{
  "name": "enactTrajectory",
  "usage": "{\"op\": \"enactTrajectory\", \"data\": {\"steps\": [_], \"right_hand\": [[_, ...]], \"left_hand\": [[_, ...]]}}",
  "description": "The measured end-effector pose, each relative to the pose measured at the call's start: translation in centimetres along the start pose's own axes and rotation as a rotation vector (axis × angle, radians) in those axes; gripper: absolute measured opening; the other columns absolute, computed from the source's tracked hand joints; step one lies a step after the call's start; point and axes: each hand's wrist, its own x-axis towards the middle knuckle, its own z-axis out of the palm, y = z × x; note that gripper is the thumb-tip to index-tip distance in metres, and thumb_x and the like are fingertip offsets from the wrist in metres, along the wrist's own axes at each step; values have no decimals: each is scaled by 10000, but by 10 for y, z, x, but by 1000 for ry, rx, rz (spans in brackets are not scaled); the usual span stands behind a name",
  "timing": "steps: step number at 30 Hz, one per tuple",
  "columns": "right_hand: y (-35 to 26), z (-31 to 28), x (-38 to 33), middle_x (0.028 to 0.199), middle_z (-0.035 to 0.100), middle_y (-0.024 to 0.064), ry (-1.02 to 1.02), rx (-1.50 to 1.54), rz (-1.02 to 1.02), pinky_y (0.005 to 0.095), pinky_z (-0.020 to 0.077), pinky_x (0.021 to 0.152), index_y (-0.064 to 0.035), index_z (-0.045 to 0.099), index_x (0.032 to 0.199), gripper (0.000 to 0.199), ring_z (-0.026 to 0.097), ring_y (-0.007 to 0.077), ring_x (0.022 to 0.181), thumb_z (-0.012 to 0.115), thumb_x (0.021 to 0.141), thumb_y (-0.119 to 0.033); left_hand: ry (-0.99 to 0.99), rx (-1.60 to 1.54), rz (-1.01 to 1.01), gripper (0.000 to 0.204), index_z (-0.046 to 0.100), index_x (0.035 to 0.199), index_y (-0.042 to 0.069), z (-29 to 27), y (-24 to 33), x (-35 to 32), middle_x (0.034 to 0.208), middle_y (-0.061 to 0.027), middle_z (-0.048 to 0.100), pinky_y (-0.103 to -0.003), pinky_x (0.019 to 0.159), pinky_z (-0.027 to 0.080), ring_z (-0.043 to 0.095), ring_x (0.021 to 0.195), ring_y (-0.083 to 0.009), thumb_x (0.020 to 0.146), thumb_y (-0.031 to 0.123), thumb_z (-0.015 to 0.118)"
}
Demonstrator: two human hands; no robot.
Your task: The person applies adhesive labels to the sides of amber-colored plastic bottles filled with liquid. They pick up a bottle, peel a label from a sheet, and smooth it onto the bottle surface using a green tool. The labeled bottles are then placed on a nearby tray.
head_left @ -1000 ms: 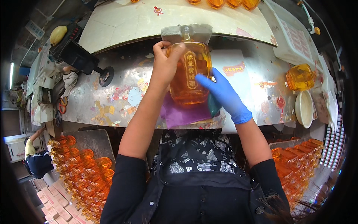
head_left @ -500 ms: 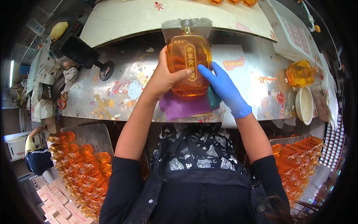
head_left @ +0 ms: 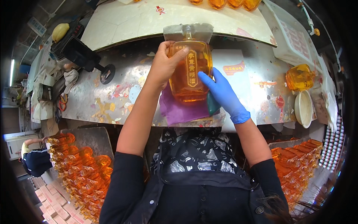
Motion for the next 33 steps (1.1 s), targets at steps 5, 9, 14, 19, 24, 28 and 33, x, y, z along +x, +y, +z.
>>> {"op": "enactTrajectory", "data": {"steps": [5, 9, 14, 19, 24, 28, 33], "right_hand": [[3, 1, -1, 1025, 628, 127, 16, -45, -6, 323, 456, 863, 22, 556, 1178, 533, 586, 190, 941, 591, 910, -438], [1, -1, 0, 1009, 623, 110, 7, -115, 28, 315, 454, 862, 17, 567, 1161, 540, 578, 185, 921, 581, 910, -461], [10, -15, 3, 1017, 618, 60, 147, 707, 297, 288, 462, 850, -8, 599, 1115, 508, 576, 144, 923, 547, 927, -477], [33, -47, -7, 1120, 591, 80, 89, 961, 214, 294, 466, 903, 3, 583, 1143, 334, 572, 157, 1009, 581, 933, -256], [-43, -36, -16, 1087, 609, 62, 25, 156, -261, 290, 463, 902, -14, 522, 1229, 365, 581, 152, 1004, 621, 896, -129], [-70, -26, -11, 1026, 607, 81, -194, -231, -424, 286, 459, 862, -23, 543, 1169, 282, 571, 151, 941, 577, 940, -184], [-72, -35, 4, 982, 613, 54, -126, -154, -375, 274, 467, 824, -11, 568, 1130, 271, 560, 119, 899, 592, 932, -194]], "left_hand": [[-18, 46, 24, 661, 388, 1263, -55, -4, -13, 10, 1143, -161, 563, -300, 918, 460, 566, 1041, -180, 826, 288, 746], [-2, 41, 31, 665, 383, 1269, -57, -1, -10, 7, 1162, -171, 552, -296, 922, 458, 557, 1060, -179, 831, 294, 739], [38, -50, -24, 696, 339, 1298, -50, -3, -4, -5, 1163, -165, 555, -293, 917, 461, 556, 1064, -173, 842, 303, 728], [-72, 7, -55, 862, 144, 1429, 33, -1, -14, -46, 1281, -188, 470, -375, 992, 440, 512, 1183, -260, 819, 193, 733], [-73, -58, 6, 903, 144, 1443, 40, 4, -15, -58, 1312, -175, 455, -376, 1004, 436, 497, 1213, -253, 780, 111, 753], [-74, -62, 19, 892, 188, 1441, 41, 4, -16, -58, 1310, -149, 469, -357, 997, 441, 511, 1195, -231, 773, 138, 772], [-65, 44, -25, 884, 173, 1436, 23, 6, -6, -51, 1337, -165, 455, -368, 1006, 432, 481, 1230, -248, 784, 144, 759]]}}
